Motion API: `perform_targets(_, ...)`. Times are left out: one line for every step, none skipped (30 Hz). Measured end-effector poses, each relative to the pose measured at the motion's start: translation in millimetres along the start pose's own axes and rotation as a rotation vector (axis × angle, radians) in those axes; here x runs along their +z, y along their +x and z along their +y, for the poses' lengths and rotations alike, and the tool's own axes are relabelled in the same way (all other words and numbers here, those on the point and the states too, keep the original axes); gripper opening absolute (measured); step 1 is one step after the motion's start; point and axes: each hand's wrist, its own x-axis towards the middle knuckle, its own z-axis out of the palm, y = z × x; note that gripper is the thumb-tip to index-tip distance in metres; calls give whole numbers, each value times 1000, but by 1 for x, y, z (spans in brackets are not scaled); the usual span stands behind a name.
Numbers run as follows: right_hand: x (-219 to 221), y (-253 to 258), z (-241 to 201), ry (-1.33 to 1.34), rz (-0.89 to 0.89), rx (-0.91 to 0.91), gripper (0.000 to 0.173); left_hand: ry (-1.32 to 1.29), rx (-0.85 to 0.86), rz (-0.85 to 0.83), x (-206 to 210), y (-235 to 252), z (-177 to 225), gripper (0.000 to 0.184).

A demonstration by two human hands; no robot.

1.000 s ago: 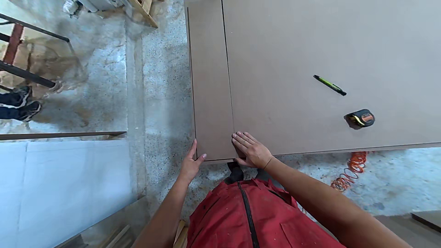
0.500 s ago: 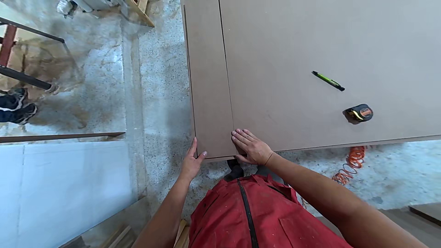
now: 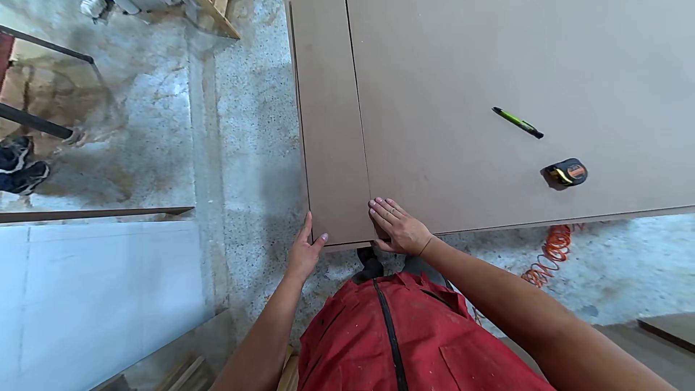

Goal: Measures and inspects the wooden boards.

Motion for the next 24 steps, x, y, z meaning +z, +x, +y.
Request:
perform_targets(0,0,0,-5,-2,-2,82,5,-4,2,0,0,0,80)
perform_targets(-1,0,1,-4,-4,-3,81,8,-6,2,1,0,0,80)
perform_targets(-1,0,1,3,-10,-3,81,10,-6,-1,1,1,-1,80)
perform_targets(-2,0,2,12,-17,-6,81,10,-5,-5,1,1,-1,80)
perform_targets(-3,0,3,24,-27,-10,81,7,0,-7,1,1,-1,81)
perform_targets(-3,0,5,36,-36,-13,81,11,8,-9,1,2,-2,81)
perform_targets(-4,0,6,46,-44,-14,81,16,15,-14,0,2,-3,82)
perform_targets(-4,1,7,53,-46,-15,81,18,23,-20,0,3,-3,82)
perform_targets(-5,2,6,57,-49,-15,81,20,27,-26,-2,3,-3,82)
perform_targets(-5,3,5,66,-50,-8,82,32,34,-31,-4,1,-3,82)
perform_targets(-6,4,1,81,-49,5,82,53,49,-39,-6,-1,-3,81)
perform_targets(-11,4,-2,94,-55,31,83,72,71,-45,-7,-1,-2,80)
perform_targets(-17,4,-4,97,-61,70,83,87,96,-51,-8,-1,-1,80)
perform_targets(-23,0,-5,95,-49,121,81,106,115,-50,-9,-1,-2,81)
perform_targets(-31,-8,-3,105,-37,197,78,127,125,-42,-9,-1,-3,83)
perform_targets(-44,-19,2,126,-28,309,72,144,132,-30,-9,-1,-1,84)
perform_targets(-57,-35,8,148,17,442,65,150,132,-19,-9,-2,0,85)
perform_targets(-72,-55,17,164,63,591,60,148,125,-8,-8,-3,2,84)
perform_targets(-89,-77,29,171,95,742,56,150,121,8,-7,-4,4,83)
perform_targets(-104,-103,42,149,124,873,53,163,125,32,-5,-5,5,81)
perform_targets(-120,-132,55,113,144,982,51,189,147,70,-2,-5,6,77)
perform_targets(-134,-159,69,76,160,1066,50,226,175,121,0,-2,9,73)
perform_targets(-145,-183,82,48,170,1128,51,263,198,178,-1,4,14,68)
perform_targets(-154,-203,93,28,172,1166,52,303,210,231,-5,13,22,64)
